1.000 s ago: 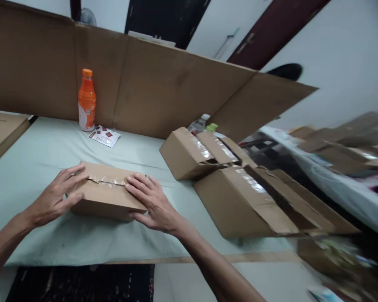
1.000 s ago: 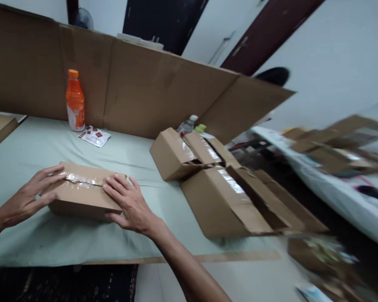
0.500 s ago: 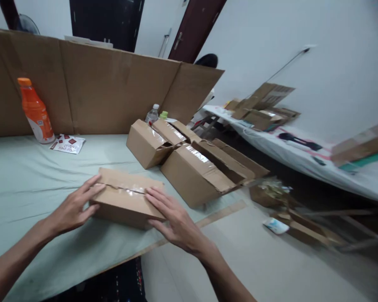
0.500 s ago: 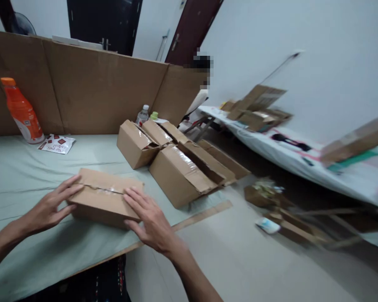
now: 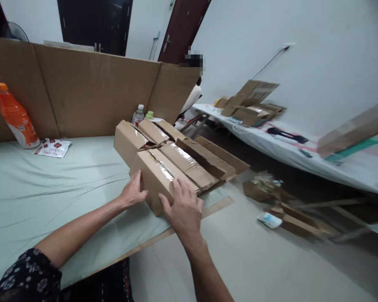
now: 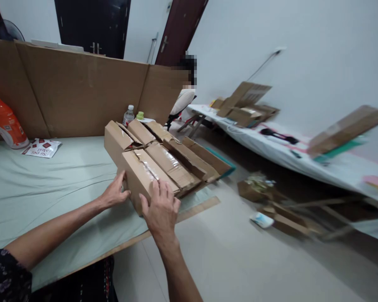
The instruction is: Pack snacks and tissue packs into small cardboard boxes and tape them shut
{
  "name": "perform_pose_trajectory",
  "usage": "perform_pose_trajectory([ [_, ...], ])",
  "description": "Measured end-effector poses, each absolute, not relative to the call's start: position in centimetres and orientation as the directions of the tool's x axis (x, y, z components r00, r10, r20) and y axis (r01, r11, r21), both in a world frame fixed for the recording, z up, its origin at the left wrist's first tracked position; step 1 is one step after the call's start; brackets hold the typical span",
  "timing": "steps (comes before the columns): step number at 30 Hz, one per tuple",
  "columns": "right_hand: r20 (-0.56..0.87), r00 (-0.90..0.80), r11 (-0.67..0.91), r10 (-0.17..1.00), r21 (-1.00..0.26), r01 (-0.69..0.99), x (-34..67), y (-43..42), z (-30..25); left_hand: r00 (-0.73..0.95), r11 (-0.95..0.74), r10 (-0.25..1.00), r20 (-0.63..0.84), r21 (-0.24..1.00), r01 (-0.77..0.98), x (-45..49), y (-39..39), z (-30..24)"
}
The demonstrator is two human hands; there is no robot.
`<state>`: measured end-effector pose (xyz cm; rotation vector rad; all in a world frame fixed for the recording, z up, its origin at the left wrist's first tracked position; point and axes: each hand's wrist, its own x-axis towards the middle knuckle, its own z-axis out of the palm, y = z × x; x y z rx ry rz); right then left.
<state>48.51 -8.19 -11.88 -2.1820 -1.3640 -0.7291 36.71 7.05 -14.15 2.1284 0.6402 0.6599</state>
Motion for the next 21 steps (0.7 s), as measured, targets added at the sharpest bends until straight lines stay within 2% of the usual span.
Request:
perform_pose_trajectory([
  [5,0.798,0.285,-0.156,0.530,-0.239,0.958,47.9,-11.5,-12.9,0.860,-0.730,0.490,0.141,0.605,0.317,29.3,4.8,-15.8],
  [7,0.811,0.257,-0.084,0.525,-0.251,0.964,46.8,-13.8,-14.0,0.876,-0.768,0.471,0.105,0.537,0.349,24.8,4.1,-16.4],
  [10,0.756,0.189,0.031,0.626,-0.267,0.963,44.2,-16.0,-16.3,0.862,-0.786,0.502,0.076,0.457,0.417,18.1,2.9,-16.9],
  [15,0.536,0.000,0.190,0.844,-0.300,0.935,37.6,-13.6,-20.4,0.823,-0.777,0.566,0.059,0.374,0.507,11.6,-1.0,-17.1],
  [18,0.440,-0.122,0.270,0.890,-0.291,0.918,33.6,-11.0,-21.9,0.795,-0.761,0.603,0.071,0.350,0.546,10.9,-3.6,-17.2],
  [21,0.439,-0.119,0.292,0.891,-0.352,0.889,31.6,-10.2,-22.6,0.761,-0.744,0.638,0.122,0.355,0.567,10.9,-5.0,-17.6],
])
